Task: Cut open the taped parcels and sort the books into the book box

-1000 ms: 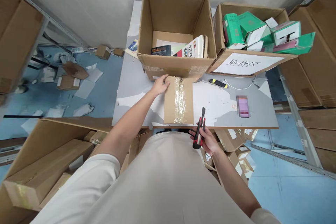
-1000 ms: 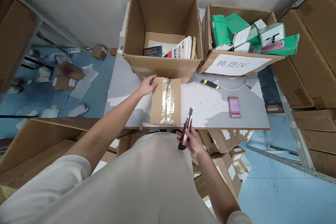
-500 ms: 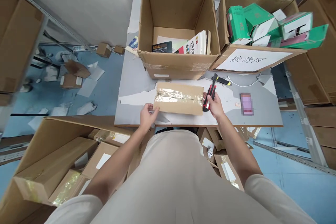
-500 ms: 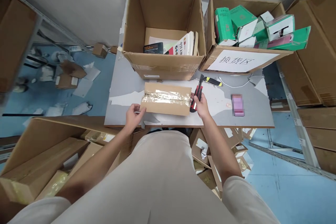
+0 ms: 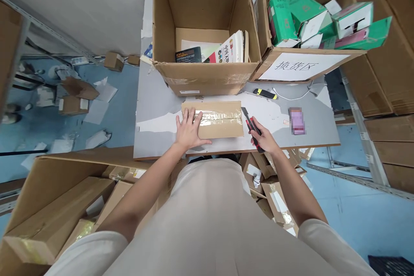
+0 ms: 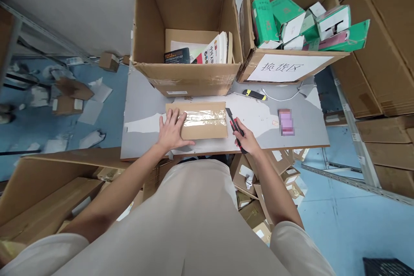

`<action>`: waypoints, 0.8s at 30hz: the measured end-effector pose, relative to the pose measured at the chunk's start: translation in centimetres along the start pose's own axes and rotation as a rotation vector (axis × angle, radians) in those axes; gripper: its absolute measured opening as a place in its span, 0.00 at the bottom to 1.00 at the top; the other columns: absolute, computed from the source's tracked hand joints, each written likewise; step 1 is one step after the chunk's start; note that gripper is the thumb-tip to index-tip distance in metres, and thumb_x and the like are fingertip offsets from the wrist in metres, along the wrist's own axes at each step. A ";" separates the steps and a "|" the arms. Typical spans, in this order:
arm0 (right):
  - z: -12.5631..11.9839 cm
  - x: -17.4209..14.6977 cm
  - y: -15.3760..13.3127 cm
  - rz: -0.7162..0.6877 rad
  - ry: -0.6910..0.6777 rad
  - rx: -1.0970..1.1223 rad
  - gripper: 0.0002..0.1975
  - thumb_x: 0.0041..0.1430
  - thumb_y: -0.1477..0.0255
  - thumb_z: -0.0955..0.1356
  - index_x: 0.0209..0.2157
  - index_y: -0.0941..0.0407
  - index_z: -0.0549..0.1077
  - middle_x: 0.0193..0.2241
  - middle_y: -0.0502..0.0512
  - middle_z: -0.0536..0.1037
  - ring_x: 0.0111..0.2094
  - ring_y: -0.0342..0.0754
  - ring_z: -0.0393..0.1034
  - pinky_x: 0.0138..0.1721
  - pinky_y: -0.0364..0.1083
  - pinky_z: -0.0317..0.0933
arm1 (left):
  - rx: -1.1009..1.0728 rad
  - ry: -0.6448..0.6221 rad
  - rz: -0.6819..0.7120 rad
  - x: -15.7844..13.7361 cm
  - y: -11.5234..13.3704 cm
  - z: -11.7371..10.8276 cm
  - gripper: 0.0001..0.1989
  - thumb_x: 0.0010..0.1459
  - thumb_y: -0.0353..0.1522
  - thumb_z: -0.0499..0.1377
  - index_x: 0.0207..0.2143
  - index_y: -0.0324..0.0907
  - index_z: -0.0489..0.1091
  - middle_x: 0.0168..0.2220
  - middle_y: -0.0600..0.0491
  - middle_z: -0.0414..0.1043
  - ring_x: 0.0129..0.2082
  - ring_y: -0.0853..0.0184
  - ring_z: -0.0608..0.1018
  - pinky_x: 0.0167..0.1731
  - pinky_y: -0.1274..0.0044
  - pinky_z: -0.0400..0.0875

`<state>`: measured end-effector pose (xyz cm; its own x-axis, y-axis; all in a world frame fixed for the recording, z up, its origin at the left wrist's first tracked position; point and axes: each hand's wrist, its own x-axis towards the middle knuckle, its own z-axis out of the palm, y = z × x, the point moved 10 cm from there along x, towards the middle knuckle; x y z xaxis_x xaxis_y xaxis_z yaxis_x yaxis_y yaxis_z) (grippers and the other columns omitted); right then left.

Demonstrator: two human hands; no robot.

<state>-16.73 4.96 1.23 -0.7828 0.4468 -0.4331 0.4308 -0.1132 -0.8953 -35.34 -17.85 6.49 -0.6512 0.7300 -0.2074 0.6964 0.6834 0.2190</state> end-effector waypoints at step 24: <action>-0.1 -1.3 -0.4 0.060 0.014 -0.055 0.38 0.52 0.66 0.70 0.64 0.44 0.56 0.29 0.47 0.75 0.17 0.38 0.65 0.15 0.41 0.64 | -0.008 0.005 -0.020 -0.3 -0.3 0.6 0.60 0.39 0.60 0.60 0.67 0.39 0.45 0.69 0.39 0.36 0.68 0.42 0.39 0.59 0.56 0.47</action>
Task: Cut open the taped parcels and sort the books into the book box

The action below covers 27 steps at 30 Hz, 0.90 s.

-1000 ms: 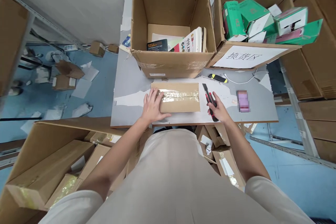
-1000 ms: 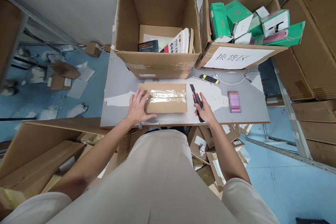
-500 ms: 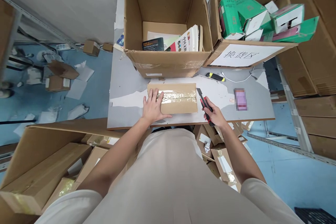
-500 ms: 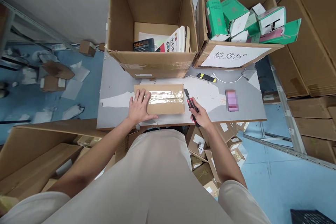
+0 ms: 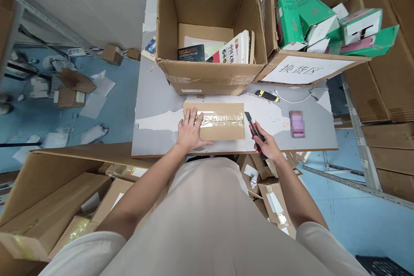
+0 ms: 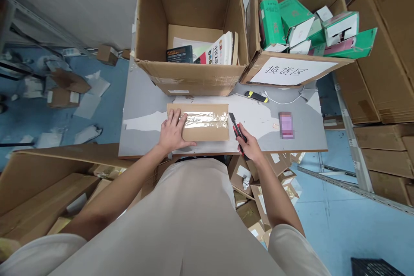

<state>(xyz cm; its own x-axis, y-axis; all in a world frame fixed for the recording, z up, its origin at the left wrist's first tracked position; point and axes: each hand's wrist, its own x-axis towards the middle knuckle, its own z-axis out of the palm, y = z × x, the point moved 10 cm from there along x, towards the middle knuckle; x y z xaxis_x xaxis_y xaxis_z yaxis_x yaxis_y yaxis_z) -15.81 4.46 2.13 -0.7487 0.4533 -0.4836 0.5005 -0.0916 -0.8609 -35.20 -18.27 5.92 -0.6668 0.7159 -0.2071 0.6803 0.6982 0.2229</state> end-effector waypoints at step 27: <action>-1.2 -3.9 -1.2 0.065 -0.318 -0.696 0.30 0.64 0.70 0.59 0.66 0.50 0.50 0.22 0.47 0.71 0.16 0.42 0.66 0.20 0.41 0.61 | 0.083 -0.077 -0.061 0.0 0.0 0.2 0.59 0.40 0.62 0.57 0.67 0.42 0.42 0.69 0.41 0.32 0.68 0.45 0.39 0.55 0.54 0.57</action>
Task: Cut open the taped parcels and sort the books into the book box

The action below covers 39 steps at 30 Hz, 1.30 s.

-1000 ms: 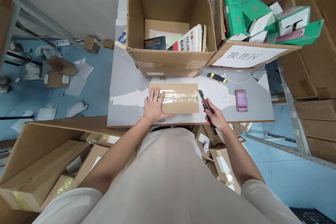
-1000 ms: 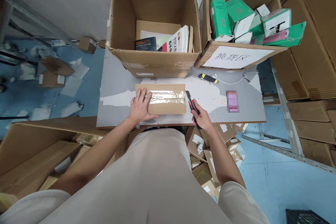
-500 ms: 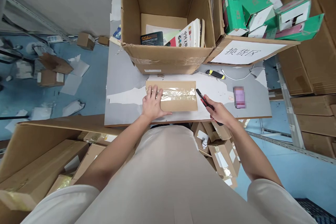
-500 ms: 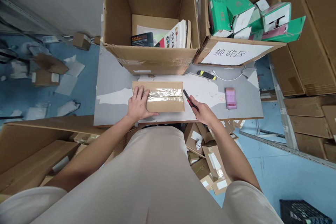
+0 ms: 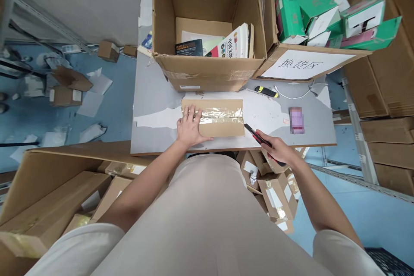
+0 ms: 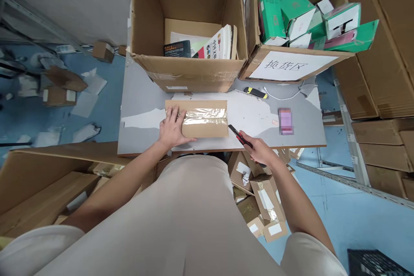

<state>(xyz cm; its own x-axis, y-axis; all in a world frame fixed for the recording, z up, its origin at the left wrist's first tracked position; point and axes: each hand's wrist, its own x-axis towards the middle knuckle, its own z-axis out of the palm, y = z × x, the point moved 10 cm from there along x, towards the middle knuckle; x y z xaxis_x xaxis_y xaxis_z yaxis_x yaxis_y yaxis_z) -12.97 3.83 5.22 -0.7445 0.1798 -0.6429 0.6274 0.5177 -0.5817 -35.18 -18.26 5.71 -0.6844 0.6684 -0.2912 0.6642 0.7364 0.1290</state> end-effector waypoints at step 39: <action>0.9 12.5 -17.2 -0.516 0.221 -1.089 0.27 0.61 0.82 0.54 0.63 0.65 0.55 0.61 0.76 0.59 0.59 0.65 0.58 0.51 0.60 0.58 | -0.062 0.139 0.242 -4.4 2.7 2.4 0.35 0.53 0.43 0.60 0.61 0.39 0.57 0.62 0.41 0.60 0.63 0.50 0.60 0.58 0.62 0.55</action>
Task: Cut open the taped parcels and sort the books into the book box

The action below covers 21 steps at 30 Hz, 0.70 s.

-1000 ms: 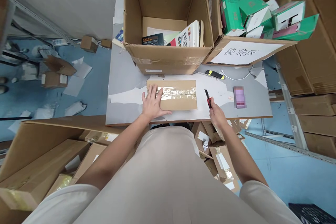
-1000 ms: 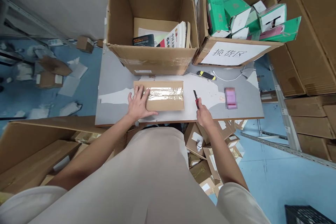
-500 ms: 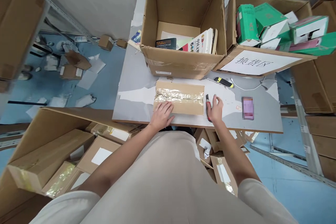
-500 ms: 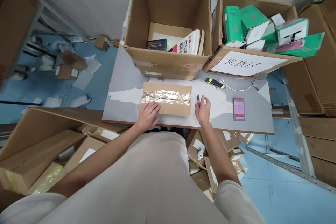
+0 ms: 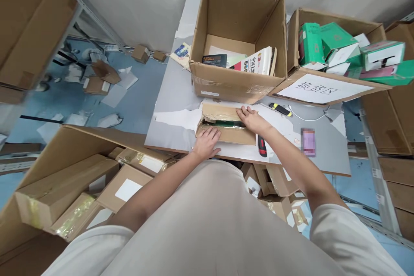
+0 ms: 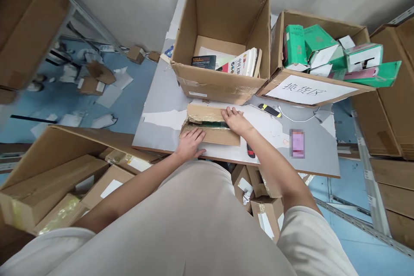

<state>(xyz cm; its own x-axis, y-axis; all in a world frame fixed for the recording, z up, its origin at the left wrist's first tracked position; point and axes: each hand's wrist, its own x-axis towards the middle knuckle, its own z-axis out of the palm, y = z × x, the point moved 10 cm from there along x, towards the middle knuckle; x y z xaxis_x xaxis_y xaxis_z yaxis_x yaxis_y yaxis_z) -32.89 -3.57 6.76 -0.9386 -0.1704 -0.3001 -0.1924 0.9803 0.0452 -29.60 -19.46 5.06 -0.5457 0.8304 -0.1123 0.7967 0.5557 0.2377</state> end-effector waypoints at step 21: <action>-6.0 2.3 5.2 0.236 0.242 0.092 0.18 0.66 0.71 0.57 0.54 0.59 0.65 0.54 0.67 0.68 0.53 0.58 0.60 0.52 0.56 0.52 | -0.102 0.055 0.001 -0.2 -1.0 -1.5 0.36 0.54 0.47 0.59 0.60 0.38 0.58 0.64 0.39 0.54 0.64 0.53 0.59 0.60 0.64 0.53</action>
<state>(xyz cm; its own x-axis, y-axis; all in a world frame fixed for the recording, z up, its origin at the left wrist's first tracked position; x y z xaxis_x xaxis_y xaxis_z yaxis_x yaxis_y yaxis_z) -37.74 0.53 12.05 -0.9969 0.0541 -0.0564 0.0543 0.9985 -0.0025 -30.69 -20.31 6.29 -0.5603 0.8262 -0.0593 0.7686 0.5452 0.3347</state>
